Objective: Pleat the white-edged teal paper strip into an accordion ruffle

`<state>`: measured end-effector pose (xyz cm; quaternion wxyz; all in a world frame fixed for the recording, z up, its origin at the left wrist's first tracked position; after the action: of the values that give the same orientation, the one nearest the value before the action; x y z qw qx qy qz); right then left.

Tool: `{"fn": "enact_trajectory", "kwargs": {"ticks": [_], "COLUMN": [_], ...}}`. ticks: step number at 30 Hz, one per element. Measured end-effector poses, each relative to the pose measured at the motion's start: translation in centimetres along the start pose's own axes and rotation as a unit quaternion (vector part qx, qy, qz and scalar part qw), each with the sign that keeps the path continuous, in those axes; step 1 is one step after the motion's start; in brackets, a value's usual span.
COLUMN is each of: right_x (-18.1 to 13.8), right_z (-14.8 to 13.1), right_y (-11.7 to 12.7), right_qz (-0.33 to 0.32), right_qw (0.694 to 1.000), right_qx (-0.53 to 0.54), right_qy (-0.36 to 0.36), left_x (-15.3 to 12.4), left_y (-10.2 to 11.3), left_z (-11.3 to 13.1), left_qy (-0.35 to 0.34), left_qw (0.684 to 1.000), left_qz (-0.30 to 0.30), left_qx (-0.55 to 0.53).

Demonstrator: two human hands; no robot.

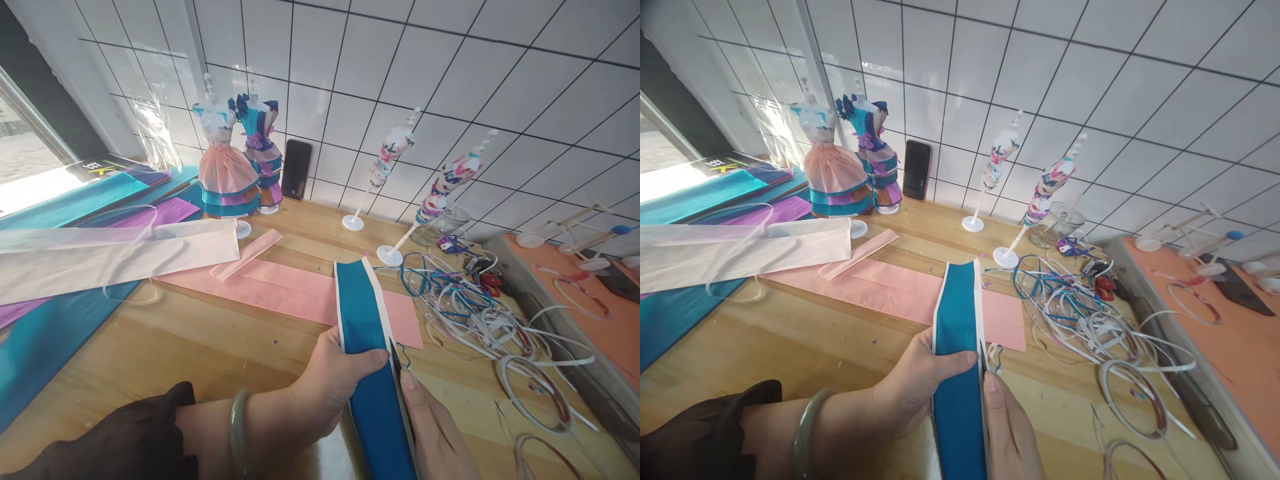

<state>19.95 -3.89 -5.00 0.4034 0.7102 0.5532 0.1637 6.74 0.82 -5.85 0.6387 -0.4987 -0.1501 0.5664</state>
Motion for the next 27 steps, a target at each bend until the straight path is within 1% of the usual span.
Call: {"fn": "enact_trajectory", "kwargs": {"ticks": [3,7,9,12,15,17,21,24,27], "right_x": [0.1,-0.1,-0.2,-0.2,-0.1,0.0,0.0,-0.1,-0.2], "right_z": [-0.3,-0.5,-0.6,-0.7,-0.6,-0.7,-1.5,-2.1,-2.0], "right_y": [0.1,-0.2,-0.2,0.0,0.0,0.0,-0.1,-0.3,-0.6], "right_qz": [0.009,0.016,0.021,0.029,0.021,0.010,-0.005,-0.019,-0.025], "right_qw": [1.000,0.999,0.998,0.998,0.999,0.999,0.999,0.999,1.000], "right_qx": [0.005,0.000,0.005,0.004,0.000,0.001,0.013,0.023,0.016], "right_qy": [0.003,-0.051,-0.060,-0.051,-0.039,-0.037,-0.031,-0.019,-0.006], "left_x": [0.1,0.0,0.0,0.0,0.0,0.1,0.2,0.3,0.4], "left_y": [0.0,0.0,0.0,-0.2,-0.3,-0.3,-0.1,-0.2,-0.3], "left_z": [-0.1,-0.1,-0.1,-0.1,0.0,0.1,0.5,1.0,1.2], "left_qy": [-0.001,-0.003,-0.004,-0.009,-0.008,0.003,0.036,0.042,0.038], "left_qw": [1.000,1.000,1.000,1.000,0.999,1.000,0.999,0.999,0.999], "left_qz": [-0.005,-0.008,-0.011,-0.025,-0.032,-0.020,0.024,0.019,0.007], "left_qx": [0.002,0.005,0.006,0.000,-0.004,-0.008,-0.016,-0.019,-0.009]}}
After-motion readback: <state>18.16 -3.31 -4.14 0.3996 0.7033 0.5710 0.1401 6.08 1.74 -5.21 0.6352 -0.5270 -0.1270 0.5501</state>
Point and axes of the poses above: each hand's wrist, its own x-axis towards the middle knuckle, its own y-axis out of the back of the hand, z = x × y, the point moved 6 cm from there along x, towards the middle knuckle, and after that the axes turned 11 degrees about -x, right-handed, at the moved point
